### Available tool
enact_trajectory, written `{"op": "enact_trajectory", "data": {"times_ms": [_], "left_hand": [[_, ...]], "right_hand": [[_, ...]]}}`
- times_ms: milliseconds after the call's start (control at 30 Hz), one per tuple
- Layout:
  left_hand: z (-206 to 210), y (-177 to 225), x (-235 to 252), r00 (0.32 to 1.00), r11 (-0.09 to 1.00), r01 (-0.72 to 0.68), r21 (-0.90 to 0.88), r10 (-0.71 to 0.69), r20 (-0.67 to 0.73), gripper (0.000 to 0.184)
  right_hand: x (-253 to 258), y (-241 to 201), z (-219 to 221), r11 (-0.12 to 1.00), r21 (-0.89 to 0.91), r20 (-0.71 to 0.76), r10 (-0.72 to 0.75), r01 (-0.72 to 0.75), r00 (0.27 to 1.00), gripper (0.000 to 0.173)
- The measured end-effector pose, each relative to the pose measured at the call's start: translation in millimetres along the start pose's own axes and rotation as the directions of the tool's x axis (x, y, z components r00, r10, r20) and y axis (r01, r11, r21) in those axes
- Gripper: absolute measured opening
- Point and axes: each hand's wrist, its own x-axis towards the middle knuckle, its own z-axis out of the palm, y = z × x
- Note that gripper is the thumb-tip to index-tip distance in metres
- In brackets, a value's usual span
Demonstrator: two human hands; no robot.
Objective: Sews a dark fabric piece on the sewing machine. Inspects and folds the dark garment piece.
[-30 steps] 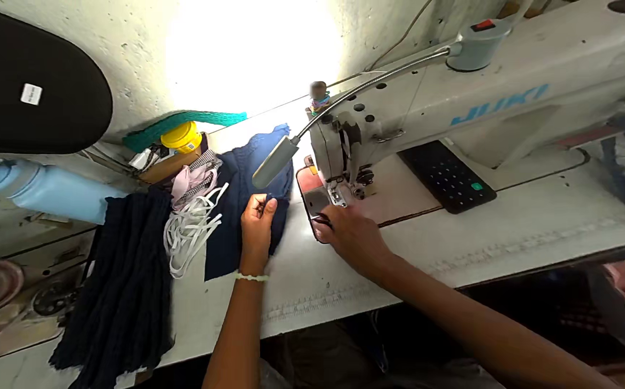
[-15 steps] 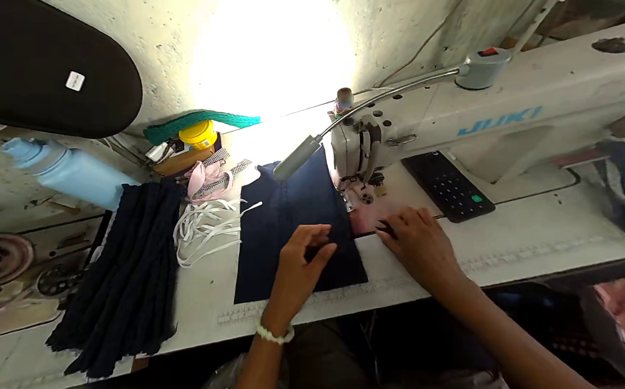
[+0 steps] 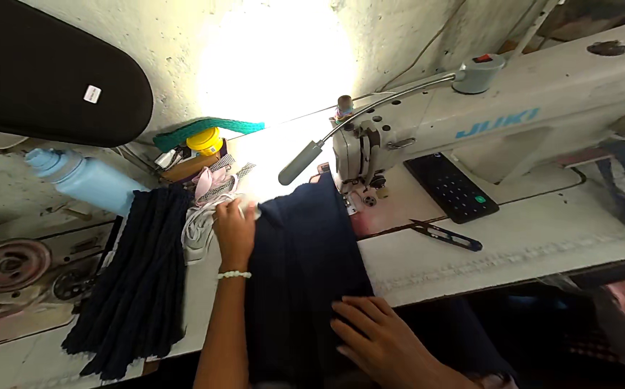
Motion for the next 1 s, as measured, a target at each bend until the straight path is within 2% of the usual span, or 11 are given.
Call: {"op": "enact_trajectory", "data": {"times_ms": [100, 167, 233, 300, 400, 467, 600, 767, 867, 967, 1000], "left_hand": [[30.0, 37.2, -16.6, 0.966, 0.972, -0.237, -0.006, 0.236, 0.107, 0.056], [45.8, 57.6, -41.2, 0.940, 0.959, -0.277, -0.066, 0.284, 0.187, 0.051], [45.6, 75.7, -68.3, 0.949, 0.960, -0.225, -0.166, 0.255, 0.187, 0.040], [33.7, 90.7, -95.9, 0.963, 0.930, -0.041, -0.366, 0.134, 0.234, 0.034], [19.1, 103.9, -130.9, 0.944, 0.758, 0.175, -0.628, 0.052, 0.325, 0.028], [15.5, 109.0, -149.3, 0.962, 0.693, 0.144, -0.706, 0.071, 0.265, 0.025], [11.5, 108.4, -162.9, 0.989, 0.669, 0.057, -0.742, 0.066, 0.135, 0.020], [16.6, 109.5, -162.7, 0.992, 0.699, 0.086, -0.710, 0.010, 0.129, 0.018], [18.8, 108.6, -163.6, 0.993, 0.704, 0.087, -0.705, 0.000, 0.122, 0.019], [18.0, 106.1, -166.0, 0.991, 0.651, 0.067, -0.756, 0.046, 0.127, 0.026], [18.1, 108.0, -167.7, 0.989, 0.635, 0.063, -0.770, 0.064, 0.133, 0.026]], "right_hand": [[-25.5, 3.0, -25.8, 0.984, 0.130, 0.086, 0.114, -0.124, 0.990, 0.027], [-33.6, 13.7, -32.6, 0.957, 0.193, 0.080, 0.206, -0.218, 0.975, 0.027], [-31.6, 24.2, -33.1, 0.939, 0.226, -0.026, 0.270, -0.258, 0.962, 0.025], [-18.8, 26.7, -35.2, 0.920, 0.284, -0.102, 0.309, -0.270, 0.946, 0.024], [8.0, 25.2, -30.0, 0.907, 0.310, -0.160, 0.346, -0.286, 0.925, 0.039], [17.9, 23.5, -20.9, 0.919, 0.287, -0.201, 0.335, -0.272, 0.921, 0.041], [21.6, 19.7, -13.5, 0.956, 0.228, -0.279, 0.248, -0.187, 0.928, 0.015], [15.8, 30.9, -27.9, 0.882, 0.437, -0.192, 0.285, -0.178, 0.939, 0.013], [6.6, 49.1, -54.0, 0.687, 0.647, -0.053, 0.472, -0.329, 0.880, 0.013], [8.8, 70.1, -81.6, 0.208, 0.878, 0.154, 0.730, -0.431, 0.666, 0.017], [11.6, 73.9, -85.6, 0.105, 0.897, 0.198, 0.773, -0.430, 0.602, 0.020]]}}
